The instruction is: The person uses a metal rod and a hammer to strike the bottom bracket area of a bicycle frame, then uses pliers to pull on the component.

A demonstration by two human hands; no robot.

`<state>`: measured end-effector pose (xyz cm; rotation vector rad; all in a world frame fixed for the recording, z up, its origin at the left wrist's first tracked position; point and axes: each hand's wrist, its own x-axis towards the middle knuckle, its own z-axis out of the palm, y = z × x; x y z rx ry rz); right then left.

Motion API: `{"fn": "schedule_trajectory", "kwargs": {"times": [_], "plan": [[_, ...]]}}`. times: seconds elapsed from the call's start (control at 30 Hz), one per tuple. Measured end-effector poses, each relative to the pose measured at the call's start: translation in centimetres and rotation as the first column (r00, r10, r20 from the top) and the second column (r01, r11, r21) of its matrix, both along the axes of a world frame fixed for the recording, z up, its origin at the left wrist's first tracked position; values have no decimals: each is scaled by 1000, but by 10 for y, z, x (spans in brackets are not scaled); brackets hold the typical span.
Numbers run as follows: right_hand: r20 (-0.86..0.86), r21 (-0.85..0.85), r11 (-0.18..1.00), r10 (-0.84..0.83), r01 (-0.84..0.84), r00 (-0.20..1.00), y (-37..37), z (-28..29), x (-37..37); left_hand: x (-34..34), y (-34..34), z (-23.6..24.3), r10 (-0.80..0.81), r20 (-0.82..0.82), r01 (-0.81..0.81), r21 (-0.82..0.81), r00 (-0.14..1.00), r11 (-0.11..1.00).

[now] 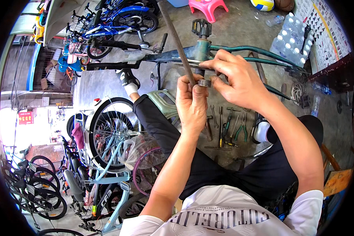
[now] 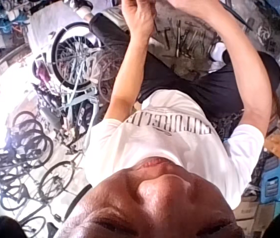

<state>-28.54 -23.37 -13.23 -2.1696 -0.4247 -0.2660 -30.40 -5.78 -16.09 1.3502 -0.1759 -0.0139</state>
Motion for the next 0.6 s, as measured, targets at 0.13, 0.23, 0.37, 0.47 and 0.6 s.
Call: {"fn": "schedule_trajectory", "kwargs": {"times": [0.13, 0.23, 0.37, 0.47, 0.6], "plan": [[38, 3, 1000, -7, 7, 999, 4, -7, 4, 0, 0, -2, 2, 18, -2, 6, 1000, 1000], [24, -30, 1000, 1, 0, 1000, 6, -4, 4, 0, 1, -2, -1, 17, 1, 4, 1000, 1000], [12, -8, 1000, 20, -20, 1000, 6, 1, 7, -1, 0, 0, 0, 21, 0, 4, 1000, 1000], [67, -23, 999, 45, -43, 997, 9, -5, 10, -3, 1, -1, -4, 20, 4, 11, 1000, 1000], [71, -46, 998, 45, -42, 996, 8, 0, 9, -3, 3, -3, -14, 26, 14, 16, 1000, 1000]]}}
